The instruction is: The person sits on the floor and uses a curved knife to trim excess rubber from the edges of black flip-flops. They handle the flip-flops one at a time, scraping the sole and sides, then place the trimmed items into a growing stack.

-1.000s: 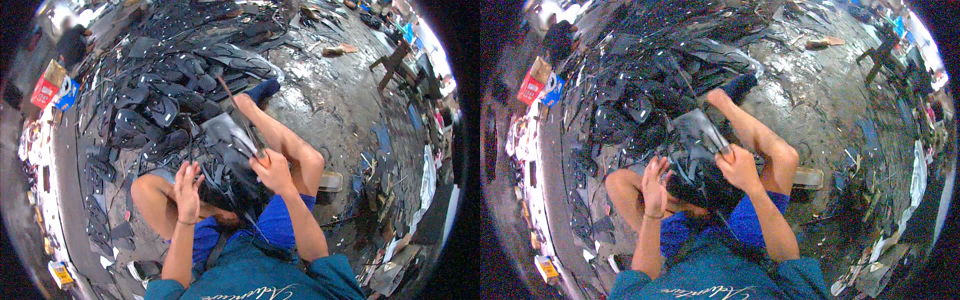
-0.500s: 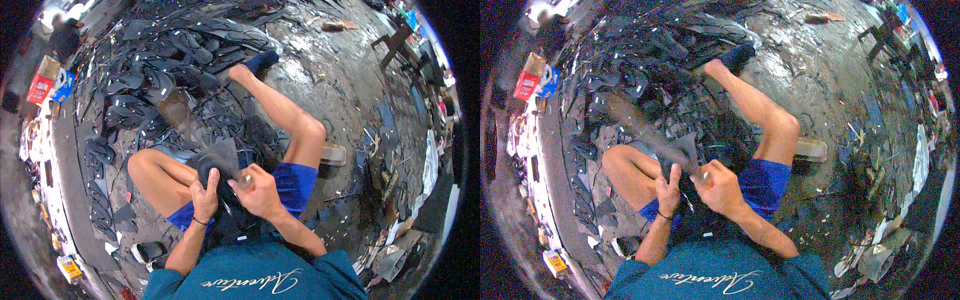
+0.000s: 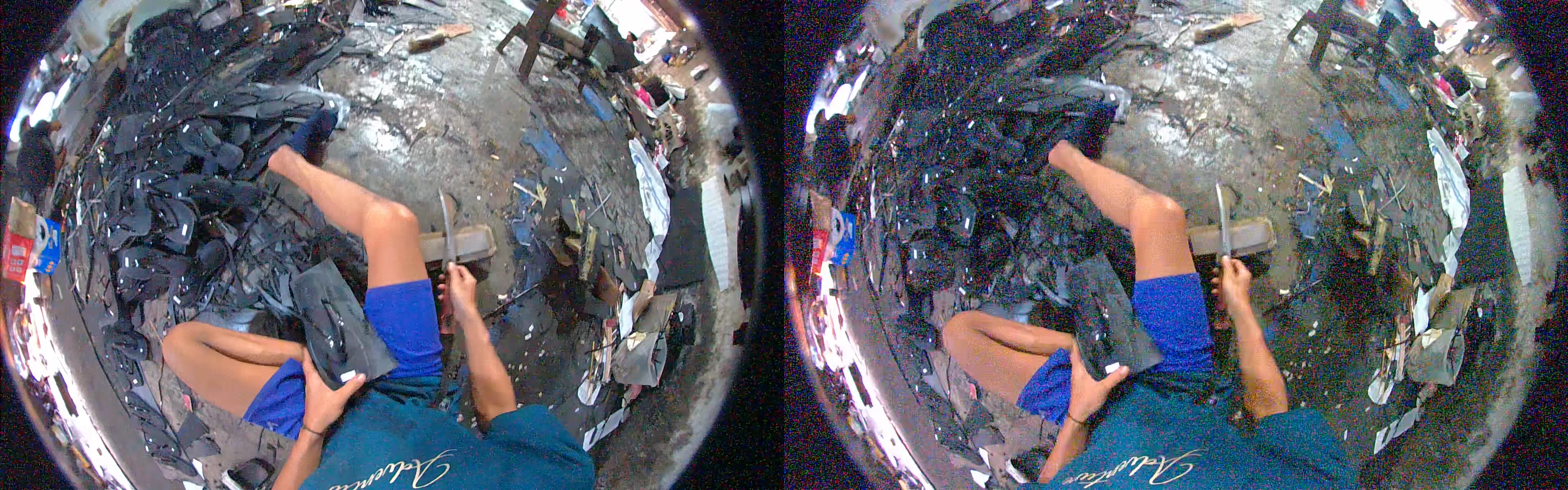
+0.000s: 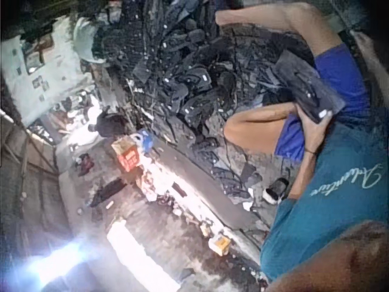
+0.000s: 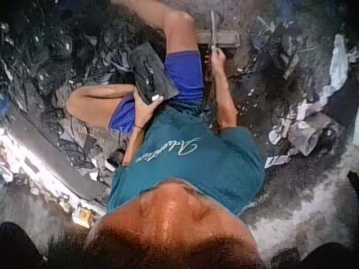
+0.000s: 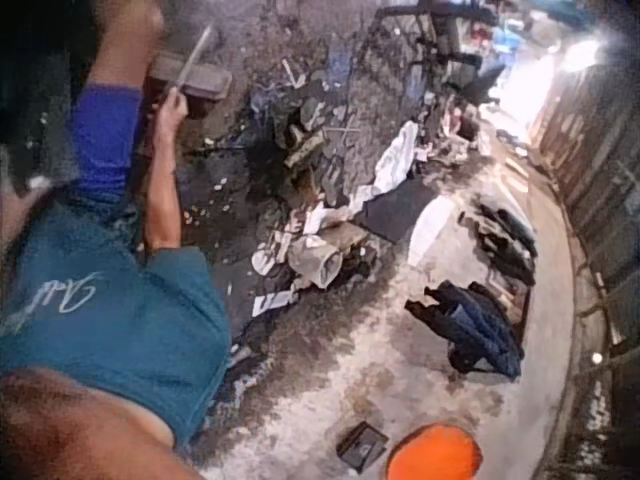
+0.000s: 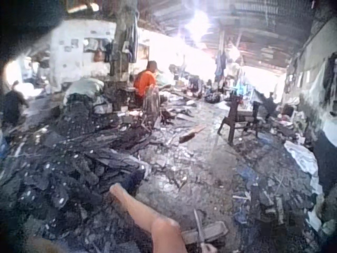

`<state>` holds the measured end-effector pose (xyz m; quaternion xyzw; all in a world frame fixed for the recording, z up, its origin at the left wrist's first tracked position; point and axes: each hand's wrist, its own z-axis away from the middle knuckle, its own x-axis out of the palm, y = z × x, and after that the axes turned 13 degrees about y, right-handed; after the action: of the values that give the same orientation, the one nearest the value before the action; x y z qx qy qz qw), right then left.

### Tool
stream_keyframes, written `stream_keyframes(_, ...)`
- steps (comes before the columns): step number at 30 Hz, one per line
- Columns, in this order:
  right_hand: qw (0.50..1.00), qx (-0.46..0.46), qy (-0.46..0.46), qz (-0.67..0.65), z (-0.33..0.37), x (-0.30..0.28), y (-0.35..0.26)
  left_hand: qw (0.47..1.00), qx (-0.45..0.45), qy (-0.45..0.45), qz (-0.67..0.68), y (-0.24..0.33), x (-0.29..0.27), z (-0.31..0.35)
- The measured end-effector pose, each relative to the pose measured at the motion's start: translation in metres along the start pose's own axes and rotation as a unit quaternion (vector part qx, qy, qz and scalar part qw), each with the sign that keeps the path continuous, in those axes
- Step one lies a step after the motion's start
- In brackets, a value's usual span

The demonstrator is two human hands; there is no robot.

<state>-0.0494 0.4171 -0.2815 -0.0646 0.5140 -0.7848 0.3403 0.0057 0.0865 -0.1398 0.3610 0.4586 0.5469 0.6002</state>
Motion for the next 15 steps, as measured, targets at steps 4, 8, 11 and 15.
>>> stream_keyframes(4,0.984,-0.166,-0.009,0.063,-0.007,0.028,0.018,0.997,-0.075,0.004,-0.026,-0.017,-0.007,-0.025)
stream_keyframes(8,0.953,-0.222,0.026,0.206,0.024,-0.069,0.043,0.985,-0.135,0.109,-0.007,-0.032,0.006,-0.046)
stream_keyframes(11,0.981,-0.057,0.112,0.146,0.048,-0.125,0.008,0.949,-0.185,0.213,0.141,-0.024,-0.003,-0.046)
stream_keyframes(15,0.992,-0.107,0.012,-0.073,0.116,-0.093,-0.089,0.881,-0.144,0.195,0.406,0.039,-0.01,-0.044)
